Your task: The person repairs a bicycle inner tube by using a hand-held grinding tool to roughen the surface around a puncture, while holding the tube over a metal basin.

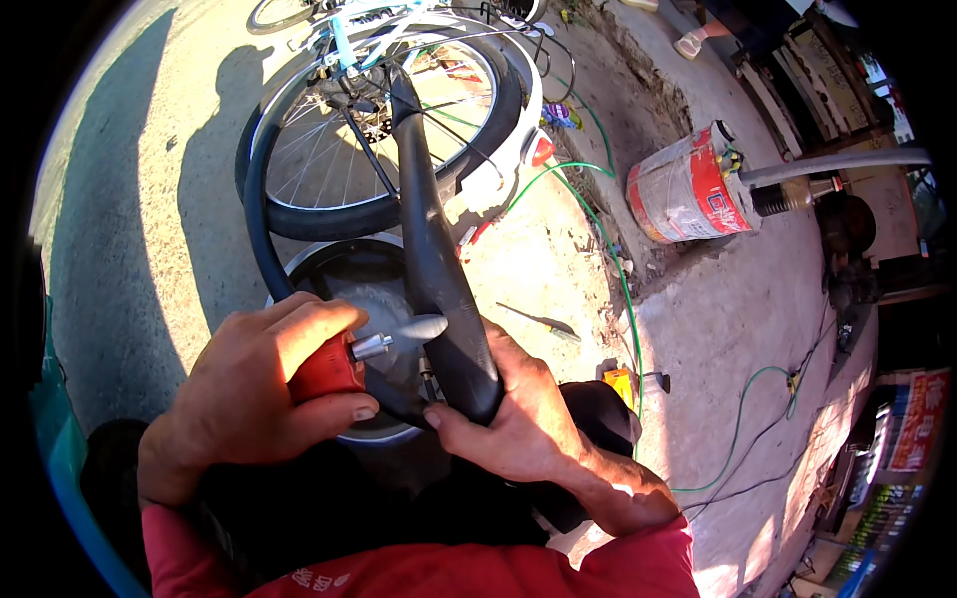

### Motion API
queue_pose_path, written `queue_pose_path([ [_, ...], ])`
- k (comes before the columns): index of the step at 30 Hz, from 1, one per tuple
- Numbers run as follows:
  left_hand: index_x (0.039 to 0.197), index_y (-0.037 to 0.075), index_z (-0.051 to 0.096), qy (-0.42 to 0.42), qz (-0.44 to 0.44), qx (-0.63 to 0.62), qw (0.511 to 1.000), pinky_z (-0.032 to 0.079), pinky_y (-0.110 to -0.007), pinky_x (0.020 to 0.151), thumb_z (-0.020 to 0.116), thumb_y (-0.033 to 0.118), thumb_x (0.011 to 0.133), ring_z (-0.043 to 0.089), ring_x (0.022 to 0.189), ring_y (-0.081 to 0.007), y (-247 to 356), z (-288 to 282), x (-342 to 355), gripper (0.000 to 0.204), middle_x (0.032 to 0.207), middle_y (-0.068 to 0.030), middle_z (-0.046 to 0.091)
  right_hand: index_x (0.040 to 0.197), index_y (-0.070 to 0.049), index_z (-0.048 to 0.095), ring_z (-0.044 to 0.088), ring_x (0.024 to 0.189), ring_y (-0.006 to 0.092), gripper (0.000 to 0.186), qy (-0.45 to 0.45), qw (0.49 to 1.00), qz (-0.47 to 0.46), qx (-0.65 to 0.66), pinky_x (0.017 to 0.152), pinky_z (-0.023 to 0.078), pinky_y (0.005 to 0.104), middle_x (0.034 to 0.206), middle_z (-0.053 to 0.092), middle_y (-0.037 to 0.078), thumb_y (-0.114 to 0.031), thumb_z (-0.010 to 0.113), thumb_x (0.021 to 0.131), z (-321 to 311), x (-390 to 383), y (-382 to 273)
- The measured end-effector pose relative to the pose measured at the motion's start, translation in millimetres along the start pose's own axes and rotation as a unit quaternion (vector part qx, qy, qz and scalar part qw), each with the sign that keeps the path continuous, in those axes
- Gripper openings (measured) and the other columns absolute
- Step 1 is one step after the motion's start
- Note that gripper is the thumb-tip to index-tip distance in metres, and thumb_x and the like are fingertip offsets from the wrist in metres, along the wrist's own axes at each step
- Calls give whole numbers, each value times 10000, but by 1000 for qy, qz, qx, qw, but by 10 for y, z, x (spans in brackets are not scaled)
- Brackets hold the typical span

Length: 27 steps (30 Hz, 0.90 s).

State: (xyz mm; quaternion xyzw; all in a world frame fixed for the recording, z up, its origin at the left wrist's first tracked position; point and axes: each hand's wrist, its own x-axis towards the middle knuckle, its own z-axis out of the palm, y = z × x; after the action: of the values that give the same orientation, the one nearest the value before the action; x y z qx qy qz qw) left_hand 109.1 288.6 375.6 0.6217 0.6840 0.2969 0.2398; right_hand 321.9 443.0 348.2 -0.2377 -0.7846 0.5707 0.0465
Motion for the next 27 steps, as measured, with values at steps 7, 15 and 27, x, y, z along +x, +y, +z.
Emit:
queue_pose_path([
  [7, 1209, -17, 597, 32, 23, 4, 999, 573, -440, 721, 836, 315, 804, 700, 852, -404, -24, 16, -13, 576, 986, -182, 672, 1497, -11, 418, 604, 1162, 172, 790, 3, 1000, -12, 7, 1015, 483, 346, 1243, 656, 121, -69, 770, 792, 15, -9, 19],
  [15, 1195, 0, 641, 31, -16, 11, 999, 565, -398, 738, 897, 278, 718, 715, 854, -352, 13, -7, -28, 609, 994, -163, 692, 1537, -43, 366, 685, 1115, 284, 845, 16, 994, 42, -95, 971, 529, 386, 1237, 669, 197, -137, 771, 801, 28, 7, -35],
  [27, 1160, 14, 643, -10, -17, 19, 1000, 560, -400, 693, 895, 272, 719, 714, 815, -359, 24, -19, -25, 569, 954, -164, 681, 1609, -63, 219, 716, 998, 353, 966, 5, 991, 11, -130, 873, 568, 413, 1179, 654, 247, -137, 764, 815, 56, 16, 20],
])
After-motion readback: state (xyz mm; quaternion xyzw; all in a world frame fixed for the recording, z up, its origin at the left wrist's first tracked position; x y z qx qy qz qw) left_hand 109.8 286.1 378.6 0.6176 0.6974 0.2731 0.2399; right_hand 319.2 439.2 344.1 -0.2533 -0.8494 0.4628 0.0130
